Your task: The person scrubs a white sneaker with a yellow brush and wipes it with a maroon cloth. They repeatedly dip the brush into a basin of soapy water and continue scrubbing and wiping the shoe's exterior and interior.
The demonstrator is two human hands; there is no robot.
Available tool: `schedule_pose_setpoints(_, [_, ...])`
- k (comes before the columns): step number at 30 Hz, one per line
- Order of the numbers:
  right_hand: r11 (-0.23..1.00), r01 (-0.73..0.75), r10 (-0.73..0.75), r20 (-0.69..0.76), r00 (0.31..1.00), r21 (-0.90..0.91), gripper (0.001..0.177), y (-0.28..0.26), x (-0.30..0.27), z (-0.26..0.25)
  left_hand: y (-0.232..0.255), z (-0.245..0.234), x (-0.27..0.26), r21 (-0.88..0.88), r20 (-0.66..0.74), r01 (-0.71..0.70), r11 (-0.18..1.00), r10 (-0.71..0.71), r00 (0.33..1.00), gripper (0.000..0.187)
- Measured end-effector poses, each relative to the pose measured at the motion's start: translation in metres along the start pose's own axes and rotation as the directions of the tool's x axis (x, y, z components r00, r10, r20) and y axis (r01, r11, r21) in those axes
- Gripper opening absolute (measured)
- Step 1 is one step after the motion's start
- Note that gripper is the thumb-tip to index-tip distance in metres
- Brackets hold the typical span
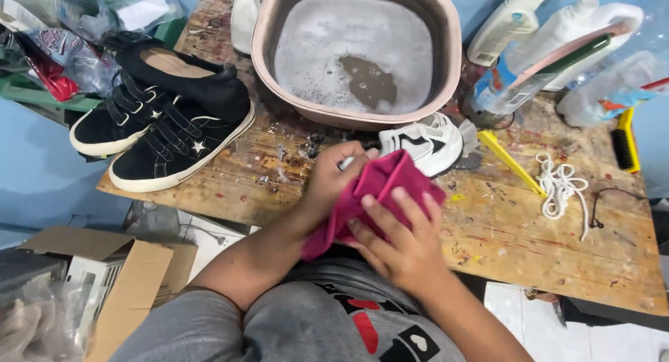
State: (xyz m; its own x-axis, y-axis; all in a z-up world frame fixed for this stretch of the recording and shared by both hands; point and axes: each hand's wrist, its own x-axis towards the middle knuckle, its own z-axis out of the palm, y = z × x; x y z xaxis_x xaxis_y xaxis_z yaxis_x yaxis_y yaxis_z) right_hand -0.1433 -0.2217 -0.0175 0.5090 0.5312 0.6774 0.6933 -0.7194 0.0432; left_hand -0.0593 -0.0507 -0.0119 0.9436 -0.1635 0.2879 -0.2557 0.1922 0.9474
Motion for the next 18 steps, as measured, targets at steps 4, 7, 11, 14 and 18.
schedule_pose_setpoints(4, [0.983,0.184,-0.175,-0.237,0.956,0.016,0.022,0.040,-0.015,0.028,-0.015,-0.006,0.010,-0.007,-0.013,0.028,1.000,-0.028,1.000,0.031])
schedule_pose_setpoints(7, [0.970,0.208,-0.183,-0.184,0.966,0.126,0.027,0.055,-0.044,0.030,-0.012,0.003,-0.001,-0.030,-0.045,0.101,0.994,-0.103,0.994,0.027])
schedule_pose_setpoints(11, [0.923,0.075,-0.003,-0.185,0.983,0.379,0.027,0.078,-0.061,0.032,-0.021,0.003,0.003,-0.056,-0.088,0.082,0.995,-0.087,0.992,0.028])
schedule_pose_setpoints(14, [0.920,-0.002,0.083,-0.189,0.978,0.392,0.024,0.087,-0.064,0.023,-0.002,0.007,-0.002,0.005,-0.063,0.052,0.999,-0.051,0.997,0.028])
schedule_pose_setpoints(18, [0.900,-0.187,0.283,-0.203,0.937,0.394,0.020,0.091,-0.057,-0.022,0.001,0.004,0.000,0.011,-0.037,0.022,1.000,-0.021,0.999,0.029])
